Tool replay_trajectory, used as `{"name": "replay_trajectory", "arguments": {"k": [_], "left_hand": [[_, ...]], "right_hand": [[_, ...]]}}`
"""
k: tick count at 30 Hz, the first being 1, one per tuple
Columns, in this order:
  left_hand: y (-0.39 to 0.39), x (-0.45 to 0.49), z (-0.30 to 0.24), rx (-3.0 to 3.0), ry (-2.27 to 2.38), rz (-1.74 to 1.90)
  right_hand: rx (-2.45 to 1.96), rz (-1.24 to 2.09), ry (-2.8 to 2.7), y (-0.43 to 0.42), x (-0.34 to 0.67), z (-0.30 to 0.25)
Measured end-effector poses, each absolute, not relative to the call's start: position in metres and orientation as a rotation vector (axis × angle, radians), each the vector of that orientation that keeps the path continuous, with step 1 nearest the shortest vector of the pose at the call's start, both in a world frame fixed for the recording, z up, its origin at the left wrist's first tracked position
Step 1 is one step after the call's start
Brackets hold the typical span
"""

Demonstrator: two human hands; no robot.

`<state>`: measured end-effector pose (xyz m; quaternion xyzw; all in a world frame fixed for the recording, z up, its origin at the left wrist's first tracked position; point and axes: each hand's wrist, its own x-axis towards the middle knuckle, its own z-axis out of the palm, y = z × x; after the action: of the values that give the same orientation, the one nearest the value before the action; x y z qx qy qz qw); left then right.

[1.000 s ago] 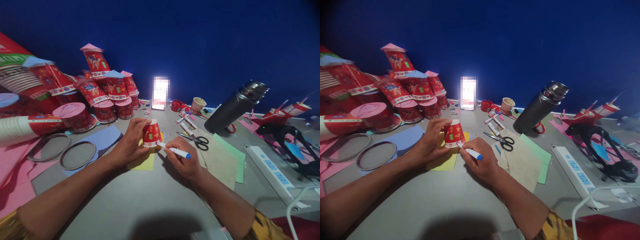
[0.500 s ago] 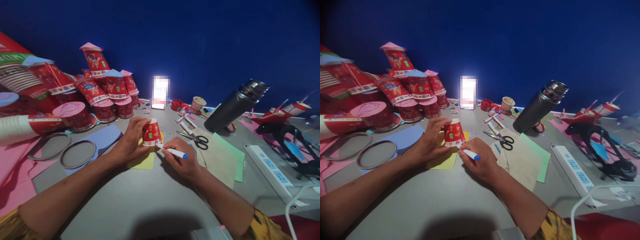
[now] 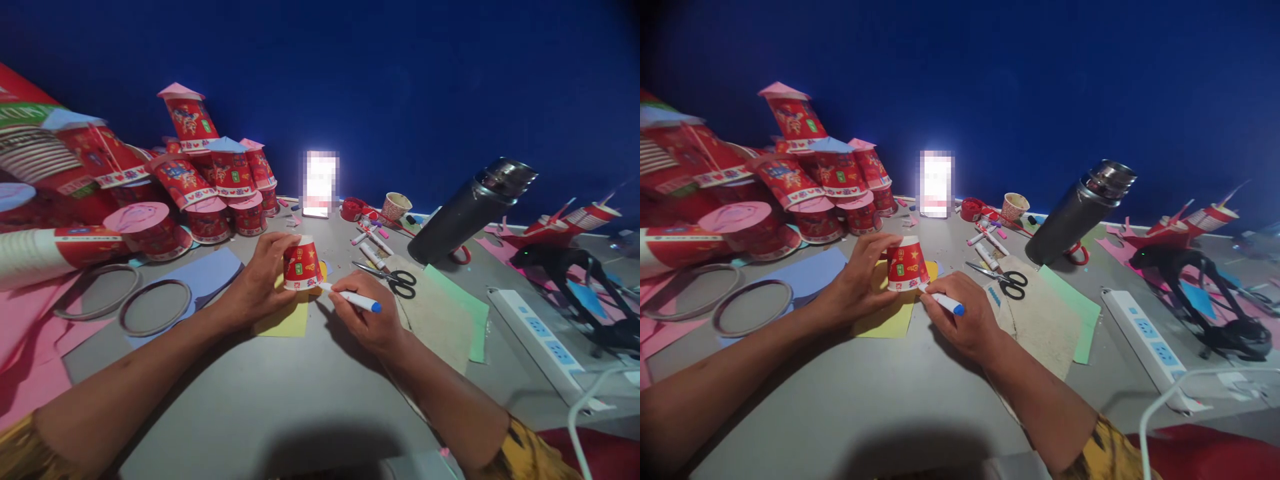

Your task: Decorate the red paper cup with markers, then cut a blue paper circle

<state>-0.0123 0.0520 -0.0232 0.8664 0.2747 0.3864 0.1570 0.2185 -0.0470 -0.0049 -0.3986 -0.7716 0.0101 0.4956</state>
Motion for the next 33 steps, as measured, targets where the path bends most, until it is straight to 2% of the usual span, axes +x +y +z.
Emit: {"name": "replay_trajectory", "arguments": {"k": [33], "left_hand": [[0.0499, -0.0128, -0.0209, 2.476, 0.765, 1.075]], "right_hand": [[-1.055, 0.108, -1.832, -0.0462, 0.2203, -0.0049]]}}
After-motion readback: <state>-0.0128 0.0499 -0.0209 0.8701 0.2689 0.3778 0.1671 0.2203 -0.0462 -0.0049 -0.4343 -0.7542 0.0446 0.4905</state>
